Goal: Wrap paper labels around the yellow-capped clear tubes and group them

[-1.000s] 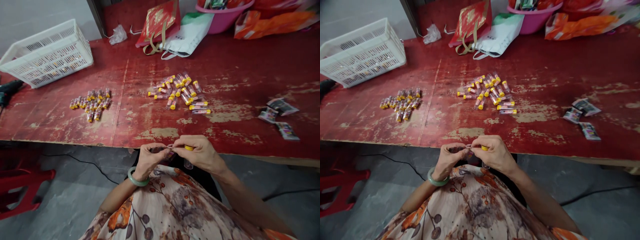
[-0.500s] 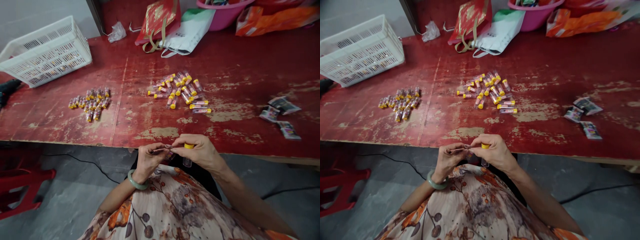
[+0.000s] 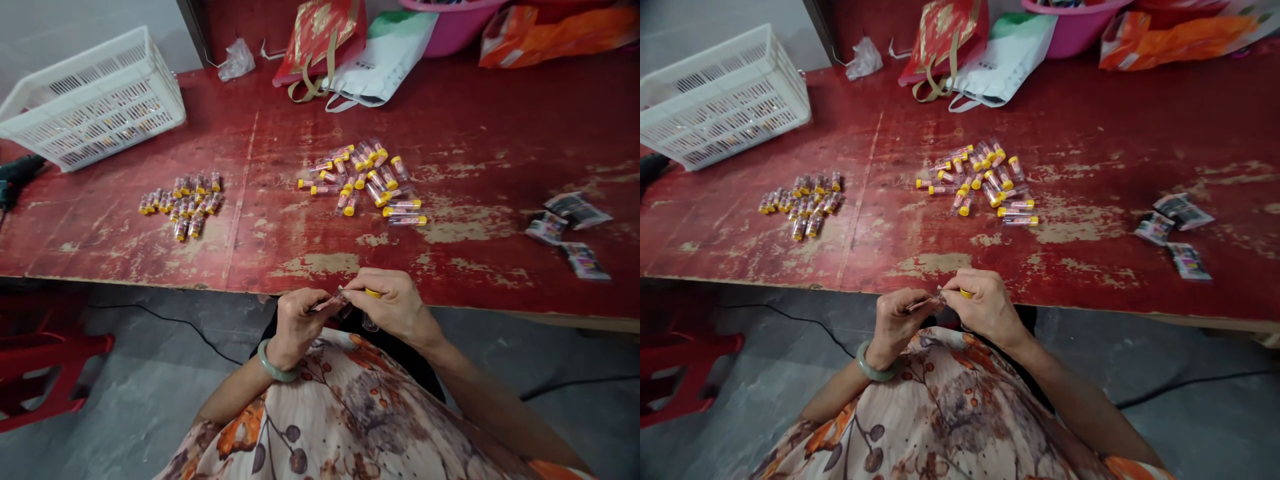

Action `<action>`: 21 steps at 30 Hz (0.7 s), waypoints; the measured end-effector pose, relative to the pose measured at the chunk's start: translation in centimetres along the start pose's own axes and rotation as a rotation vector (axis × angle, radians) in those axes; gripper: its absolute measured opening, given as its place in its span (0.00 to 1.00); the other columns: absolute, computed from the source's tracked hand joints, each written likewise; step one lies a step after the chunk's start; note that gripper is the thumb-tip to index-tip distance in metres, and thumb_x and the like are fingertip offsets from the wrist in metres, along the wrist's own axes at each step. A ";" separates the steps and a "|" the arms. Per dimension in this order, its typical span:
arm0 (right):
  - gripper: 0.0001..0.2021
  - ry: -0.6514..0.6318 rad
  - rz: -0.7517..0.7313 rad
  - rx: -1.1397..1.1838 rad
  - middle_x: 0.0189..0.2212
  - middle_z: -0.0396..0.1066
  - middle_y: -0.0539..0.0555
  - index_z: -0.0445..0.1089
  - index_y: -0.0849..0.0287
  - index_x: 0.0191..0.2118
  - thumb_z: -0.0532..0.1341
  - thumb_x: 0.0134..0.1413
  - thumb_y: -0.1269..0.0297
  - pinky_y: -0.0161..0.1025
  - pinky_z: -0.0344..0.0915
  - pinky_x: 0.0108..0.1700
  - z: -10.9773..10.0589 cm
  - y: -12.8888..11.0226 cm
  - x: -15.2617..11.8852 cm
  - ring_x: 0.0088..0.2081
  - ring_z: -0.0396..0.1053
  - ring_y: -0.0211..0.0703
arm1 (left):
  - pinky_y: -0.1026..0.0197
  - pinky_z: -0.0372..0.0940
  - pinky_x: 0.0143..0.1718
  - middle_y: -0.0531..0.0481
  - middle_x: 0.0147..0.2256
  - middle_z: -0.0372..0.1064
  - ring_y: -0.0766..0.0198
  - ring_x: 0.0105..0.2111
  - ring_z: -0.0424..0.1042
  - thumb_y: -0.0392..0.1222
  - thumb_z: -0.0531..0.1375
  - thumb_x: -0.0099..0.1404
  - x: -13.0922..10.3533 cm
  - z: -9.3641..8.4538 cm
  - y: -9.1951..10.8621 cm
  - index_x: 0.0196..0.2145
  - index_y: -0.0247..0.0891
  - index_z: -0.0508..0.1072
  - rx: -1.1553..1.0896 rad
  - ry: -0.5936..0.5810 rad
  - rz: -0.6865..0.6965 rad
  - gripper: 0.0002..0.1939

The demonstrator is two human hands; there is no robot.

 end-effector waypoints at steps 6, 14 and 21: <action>0.13 -0.253 0.292 0.236 0.14 0.61 0.47 0.70 0.60 0.20 0.64 0.45 0.57 0.33 0.51 0.20 0.2 1.4 0.7 0.17 0.57 0.32 | 0.64 0.61 0.31 0.49 0.24 0.73 0.65 0.25 0.68 0.43 0.67 0.55 0.2 -0.1 -0.8 0.27 0.38 0.79 -0.047 -0.071 -0.017 0.06; 0.14 0.080 0.327 0.426 0.19 0.63 0.47 0.72 0.59 0.25 0.68 0.45 0.53 0.31 0.53 0.19 -1.2 2.4 0.9 0.18 0.58 0.32 | 0.66 0.62 0.23 0.52 0.23 0.71 0.70 0.21 0.65 0.45 0.71 0.49 1.1 0.1 -1.4 0.28 0.33 0.77 -0.521 -0.088 -0.398 0.13; 0.09 -0.059 0.173 0.547 0.37 0.67 0.52 0.72 0.57 0.33 0.67 0.49 0.58 0.34 0.65 0.27 -1.3 3.0 -2.9 0.27 0.67 0.34 | 0.70 0.62 0.24 0.53 0.28 0.72 0.71 0.25 0.70 0.42 0.74 0.44 1.7 0.4 -0.5 0.32 0.34 0.75 -0.798 0.168 -0.517 0.19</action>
Point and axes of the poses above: each hand's wrist, its own x-axis towards the middle knuckle, its own z-axis out of the palm, y = z × x, the point moved 2 cm from there along x, towards the middle knuckle
